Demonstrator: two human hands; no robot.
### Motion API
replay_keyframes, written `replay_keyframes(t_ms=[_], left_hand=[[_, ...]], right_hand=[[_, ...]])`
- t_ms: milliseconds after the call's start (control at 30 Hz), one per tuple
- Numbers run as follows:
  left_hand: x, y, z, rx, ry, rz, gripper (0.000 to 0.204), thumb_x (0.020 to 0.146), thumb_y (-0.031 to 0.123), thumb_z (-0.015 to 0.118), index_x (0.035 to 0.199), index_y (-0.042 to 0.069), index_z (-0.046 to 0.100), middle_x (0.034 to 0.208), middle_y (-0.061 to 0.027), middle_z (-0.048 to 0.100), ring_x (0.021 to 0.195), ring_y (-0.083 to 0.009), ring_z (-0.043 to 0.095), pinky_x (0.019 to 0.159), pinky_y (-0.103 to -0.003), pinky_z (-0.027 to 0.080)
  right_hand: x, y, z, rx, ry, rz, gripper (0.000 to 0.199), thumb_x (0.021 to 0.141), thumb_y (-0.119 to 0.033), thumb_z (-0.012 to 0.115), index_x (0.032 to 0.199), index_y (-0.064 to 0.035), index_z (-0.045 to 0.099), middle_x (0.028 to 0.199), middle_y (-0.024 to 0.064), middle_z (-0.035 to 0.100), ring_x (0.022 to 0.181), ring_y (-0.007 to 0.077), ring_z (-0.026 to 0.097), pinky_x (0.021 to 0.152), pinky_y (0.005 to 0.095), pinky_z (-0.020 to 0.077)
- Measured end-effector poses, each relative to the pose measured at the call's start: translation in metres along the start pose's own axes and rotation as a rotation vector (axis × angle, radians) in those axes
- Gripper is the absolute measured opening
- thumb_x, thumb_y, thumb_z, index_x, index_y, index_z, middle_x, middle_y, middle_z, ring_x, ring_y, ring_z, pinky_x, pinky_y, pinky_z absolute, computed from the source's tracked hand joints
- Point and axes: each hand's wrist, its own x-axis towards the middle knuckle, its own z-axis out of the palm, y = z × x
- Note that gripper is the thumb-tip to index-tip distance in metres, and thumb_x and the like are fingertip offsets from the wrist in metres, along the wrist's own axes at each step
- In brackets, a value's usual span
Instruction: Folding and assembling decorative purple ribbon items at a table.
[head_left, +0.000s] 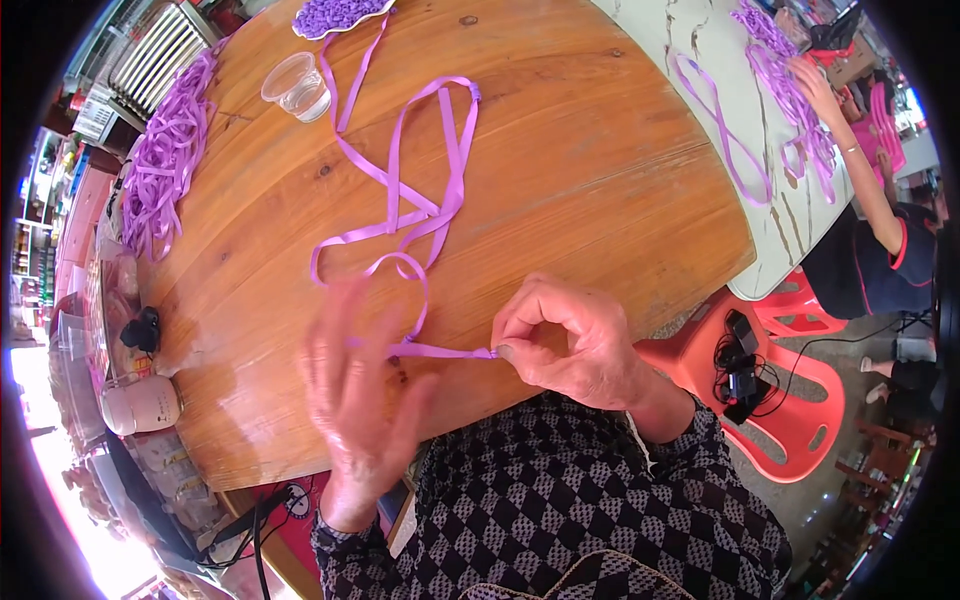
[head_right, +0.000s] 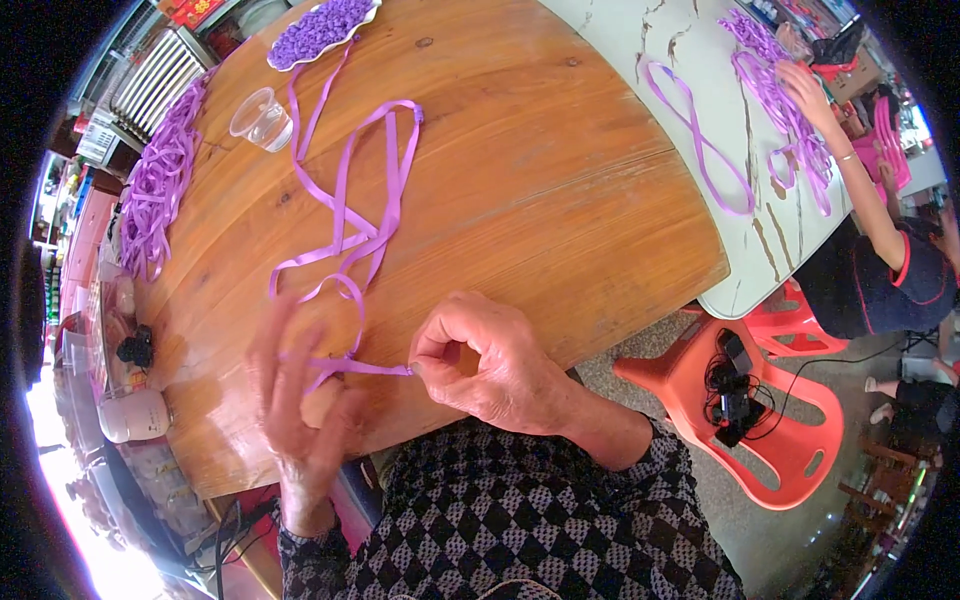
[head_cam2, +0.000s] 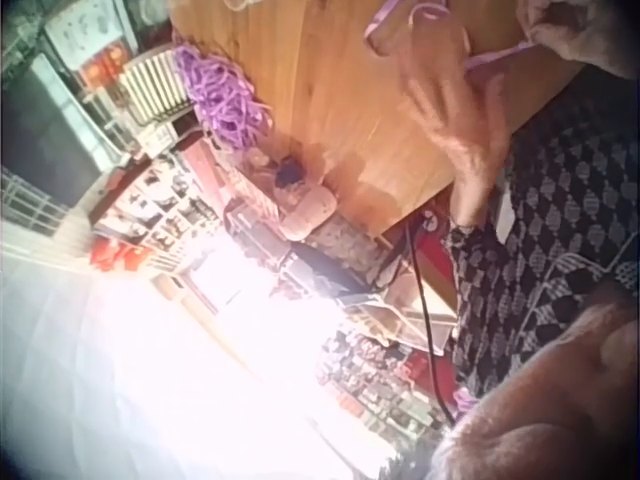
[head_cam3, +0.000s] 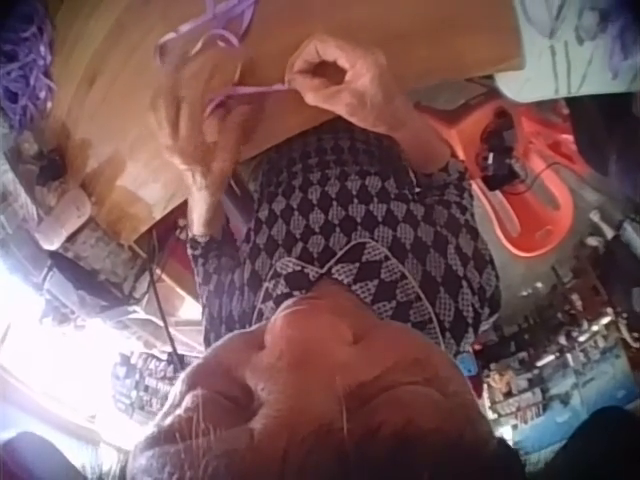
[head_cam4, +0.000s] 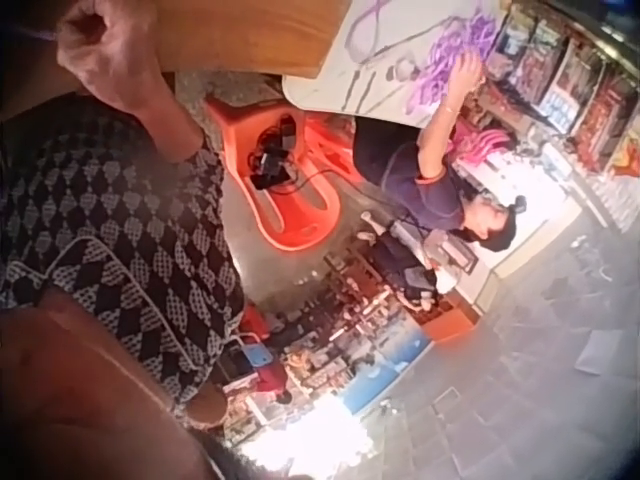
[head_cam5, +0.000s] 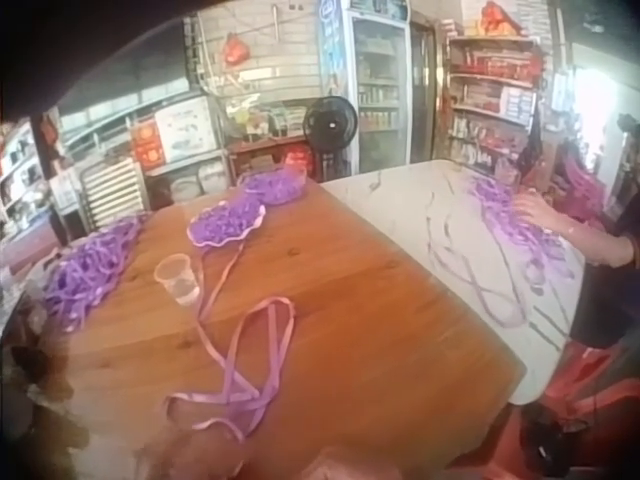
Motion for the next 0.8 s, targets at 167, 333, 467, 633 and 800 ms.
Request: replay_keyframes(t_ms=[167,333,467,633,800], left_hand=[[-0.006,0.005,0.015,-0.508,-0.240,-0.078,0.039,0.067,0.009,0.071,0.103,0.000,0.058,0.092,-0.0092,0.060,0.085,-0.0212,0.055,0.078,-0.034,0.041],[-0.008,0.008,0.018,-0.655,-0.280,-0.179,0.024,0.075,0.009,0.069,0.094,-0.002,0.061,0.075,-0.0057,0.060,0.068,-0.0109,0.055,0.062,-0.023,0.043],[-0.010,0.015,0.022,-1.032,-0.235,-0.596,0.015,0.079,0.008,0.067,0.087,-0.003,0.061,0.070,-0.0033,0.059,0.061,-0.0080,0.052,0.055,-0.020,0.041],[-0.007,0.014,0.027,-1.351,-0.198,-0.881,0.014,0.081,0.009,0.066,0.086,-0.004,0.063,0.073,-0.0003,0.059,0.060,-0.0064,0.051,0.053,-0.020,0.040],[-0.007,0.009,0.033,-1.416,-0.216,-0.914,0.013,0.080,0.008,0.066,0.086,-0.003,0.063,0.069,-0.0004,0.059,0.054,-0.0035,0.045,0.048,-0.016,0.034]], right_hand=[[0.001,-0.006,-0.001,-0.016,-0.033,-0.035,0.007,0.074,0.006,0.060,0.076,0.0012,0.056,0.082,0.0084,0.060,0.072,0.0119,0.052,0.064,0.0233,0.0416],[-0.001,-0.005,-0.002,0.055,-0.033,-0.003,0.005,0.078,0.000,0.062,0.080,0.0024,0.057,0.086,0.0100,0.061,0.077,0.0138,0.052,0.068,0.0249,0.0415],[0.003,0.000,-0.002,-0.003,0.020,-0.115,0.011,0.078,-0.004,0.064,0.086,0.0016,0.059,0.091,0.0089,0.061,0.081,0.0149,0.052,0.070,0.0259,0.0411],[0.009,-0.013,-0.002,-0.220,0.015,-0.187,0.037,0.071,-0.011,0.071,0.105,-0.0009,0.060,0.100,0.0071,0.061,0.088,0.0181,0.053,0.076,0.0299,0.0416],[0.009,0.000,0.003,-0.317,0.013,-0.291,0.042,0.067,-0.011,0.073,0.105,-0.0016,0.060,0.096,0.0084,0.061,0.085,0.0199,0.053,0.073,0.0308,0.0425]])
